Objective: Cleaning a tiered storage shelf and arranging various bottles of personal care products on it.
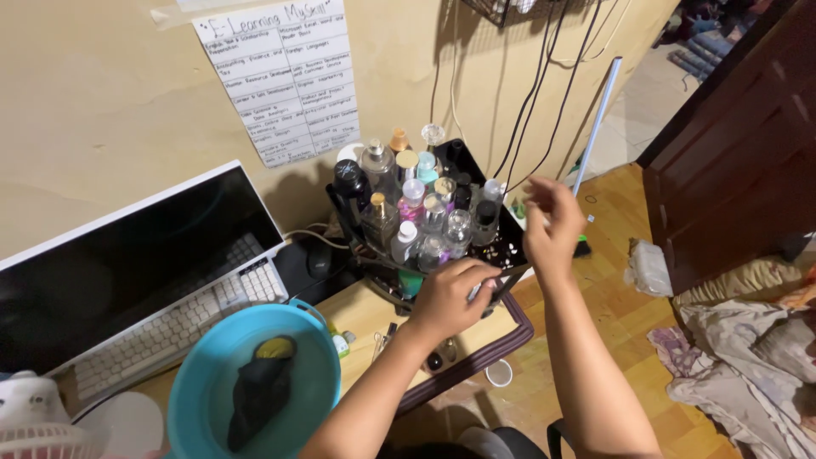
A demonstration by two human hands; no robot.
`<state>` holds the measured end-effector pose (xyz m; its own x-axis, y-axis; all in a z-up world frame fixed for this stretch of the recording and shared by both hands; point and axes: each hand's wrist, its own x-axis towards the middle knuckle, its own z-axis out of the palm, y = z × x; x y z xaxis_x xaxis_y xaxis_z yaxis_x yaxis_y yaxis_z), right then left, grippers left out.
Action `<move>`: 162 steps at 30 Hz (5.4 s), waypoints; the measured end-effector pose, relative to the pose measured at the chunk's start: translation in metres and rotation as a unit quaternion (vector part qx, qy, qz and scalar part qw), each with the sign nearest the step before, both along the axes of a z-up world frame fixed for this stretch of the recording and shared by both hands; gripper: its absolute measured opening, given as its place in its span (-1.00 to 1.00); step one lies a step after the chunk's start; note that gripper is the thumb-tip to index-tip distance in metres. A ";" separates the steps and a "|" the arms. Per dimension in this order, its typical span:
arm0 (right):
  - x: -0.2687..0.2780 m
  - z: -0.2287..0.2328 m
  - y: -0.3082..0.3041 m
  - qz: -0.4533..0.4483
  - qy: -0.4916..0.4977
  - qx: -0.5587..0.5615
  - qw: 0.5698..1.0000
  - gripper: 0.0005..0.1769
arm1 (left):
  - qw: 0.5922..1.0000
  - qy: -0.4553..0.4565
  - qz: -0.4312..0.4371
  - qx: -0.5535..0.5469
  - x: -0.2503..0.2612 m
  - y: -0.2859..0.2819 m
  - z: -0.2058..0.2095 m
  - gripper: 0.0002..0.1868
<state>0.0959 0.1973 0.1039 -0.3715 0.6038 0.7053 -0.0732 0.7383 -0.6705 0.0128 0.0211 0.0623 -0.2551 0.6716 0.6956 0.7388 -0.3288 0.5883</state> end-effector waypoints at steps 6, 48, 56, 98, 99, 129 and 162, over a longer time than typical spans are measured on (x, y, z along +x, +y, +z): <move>0.045 -0.068 -0.061 0.006 0.014 0.212 0.977 -0.90 | 0.978 -0.144 0.047 -0.145 -0.026 -0.058 -0.013 -0.88; 0.049 -0.002 -0.061 -0.197 -0.113 0.018 0.974 -0.65 | 0.981 0.112 0.086 0.131 -0.029 -0.035 0.001 -0.55; 0.015 -0.011 -0.027 -0.214 -0.233 0.100 0.943 -0.57 | 0.974 0.191 0.119 0.005 -0.024 -0.011 0.015 -0.54; 0.001 -0.022 -0.030 -0.285 -0.320 0.158 0.890 -0.65 | 0.970 0.133 0.200 -0.046 -0.031 -0.021 -0.005 -0.76; 0.001 -0.021 -0.031 -0.284 -0.325 0.160 0.888 -0.64 | 0.971 0.124 0.201 -0.043 -0.033 -0.023 -0.010 -0.79; 0.019 -0.005 -0.055 -0.090 -0.386 0.072 0.915 -0.58 | 0.984 0.088 0.154 0.029 -0.049 -0.049 -0.010 -0.94; 0.067 -0.321 -0.103 -0.129 -0.153 -0.265 0.943 -0.67 | 0.985 0.020 0.127 -0.113 -0.041 -0.067 -0.114 -0.85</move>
